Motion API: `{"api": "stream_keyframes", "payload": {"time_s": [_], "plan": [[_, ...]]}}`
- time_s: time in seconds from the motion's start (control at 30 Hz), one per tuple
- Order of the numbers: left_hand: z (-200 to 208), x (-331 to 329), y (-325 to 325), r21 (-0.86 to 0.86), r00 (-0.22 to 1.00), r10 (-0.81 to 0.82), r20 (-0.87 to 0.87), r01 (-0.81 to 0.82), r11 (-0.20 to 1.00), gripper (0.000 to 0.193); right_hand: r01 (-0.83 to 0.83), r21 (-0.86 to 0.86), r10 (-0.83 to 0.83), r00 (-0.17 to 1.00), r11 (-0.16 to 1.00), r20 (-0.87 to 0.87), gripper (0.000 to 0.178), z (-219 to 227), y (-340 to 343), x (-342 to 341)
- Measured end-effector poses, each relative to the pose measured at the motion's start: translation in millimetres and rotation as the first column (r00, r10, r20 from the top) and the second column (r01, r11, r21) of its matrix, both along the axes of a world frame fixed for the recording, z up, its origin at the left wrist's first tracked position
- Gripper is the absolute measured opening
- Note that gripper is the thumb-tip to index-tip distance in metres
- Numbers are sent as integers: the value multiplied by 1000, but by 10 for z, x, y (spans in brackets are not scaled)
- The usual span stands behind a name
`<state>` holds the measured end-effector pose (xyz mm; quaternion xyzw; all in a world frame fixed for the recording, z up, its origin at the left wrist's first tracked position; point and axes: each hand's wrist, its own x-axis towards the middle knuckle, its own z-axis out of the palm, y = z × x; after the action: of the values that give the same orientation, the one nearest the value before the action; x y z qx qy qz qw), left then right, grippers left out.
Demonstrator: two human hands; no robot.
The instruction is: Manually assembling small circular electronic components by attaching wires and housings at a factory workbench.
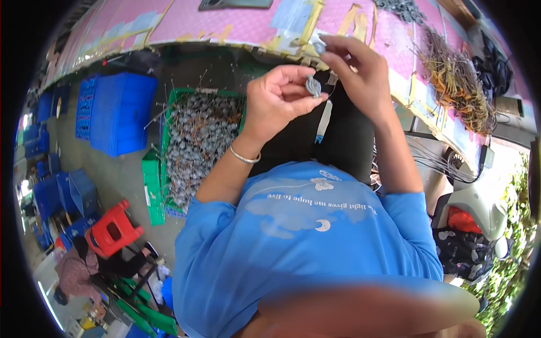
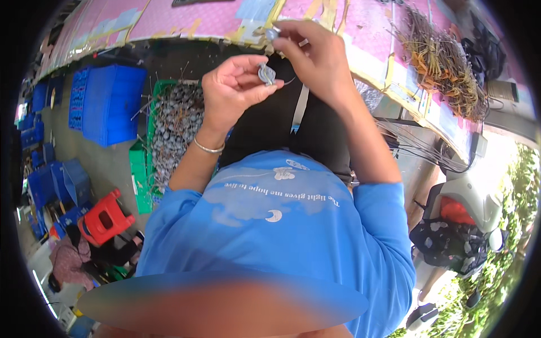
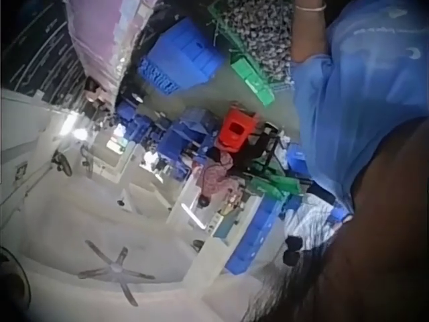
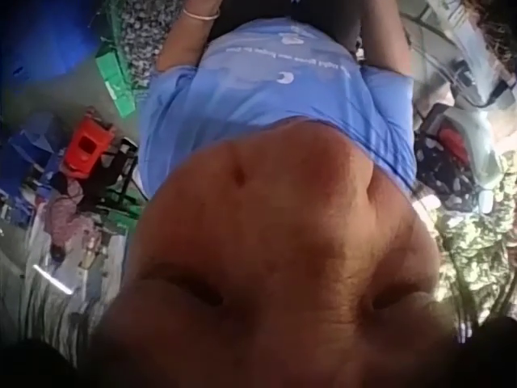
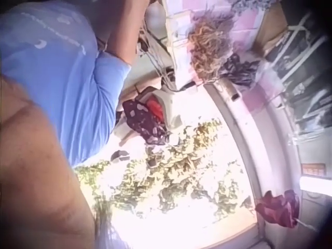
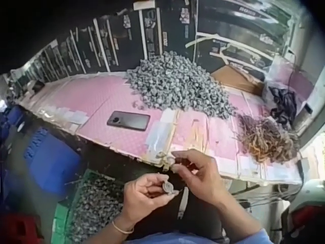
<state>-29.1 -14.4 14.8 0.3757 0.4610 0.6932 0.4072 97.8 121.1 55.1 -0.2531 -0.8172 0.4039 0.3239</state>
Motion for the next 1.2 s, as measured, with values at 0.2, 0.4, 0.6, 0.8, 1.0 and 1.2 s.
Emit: {"api": "stream_keyframes", "payload": {"time_s": [0.2,0.4,0.6,0.8,1.0,1.2], "plan": [[37,82,42,22,991,8,-133,-5,1000,41,-53,-152,35,993,987,-115,22,-96,-477,416],[5,194,22,-25,972,16,-236,-22,999,36,-21,-146,20,1000,989,-14,19,-57,-495,588],[70,278,4,51,736,108,-668,-100,994,40,6,-451,-25,999,893,-37,20,-149,-540,558],[68,251,73,37,751,84,-655,-79,996,40,-78,-556,16,993,827,-116,21,-267,-348,607],[25,316,120,51,953,-77,-293,96,994,44,-404,-694,29,875,596,-484,26,-425,-257,651],[80,453,116,-2,945,-33,-327,34,999,51,-526,-680,-13,786,511,-618,29,-517,-265,549]]}}
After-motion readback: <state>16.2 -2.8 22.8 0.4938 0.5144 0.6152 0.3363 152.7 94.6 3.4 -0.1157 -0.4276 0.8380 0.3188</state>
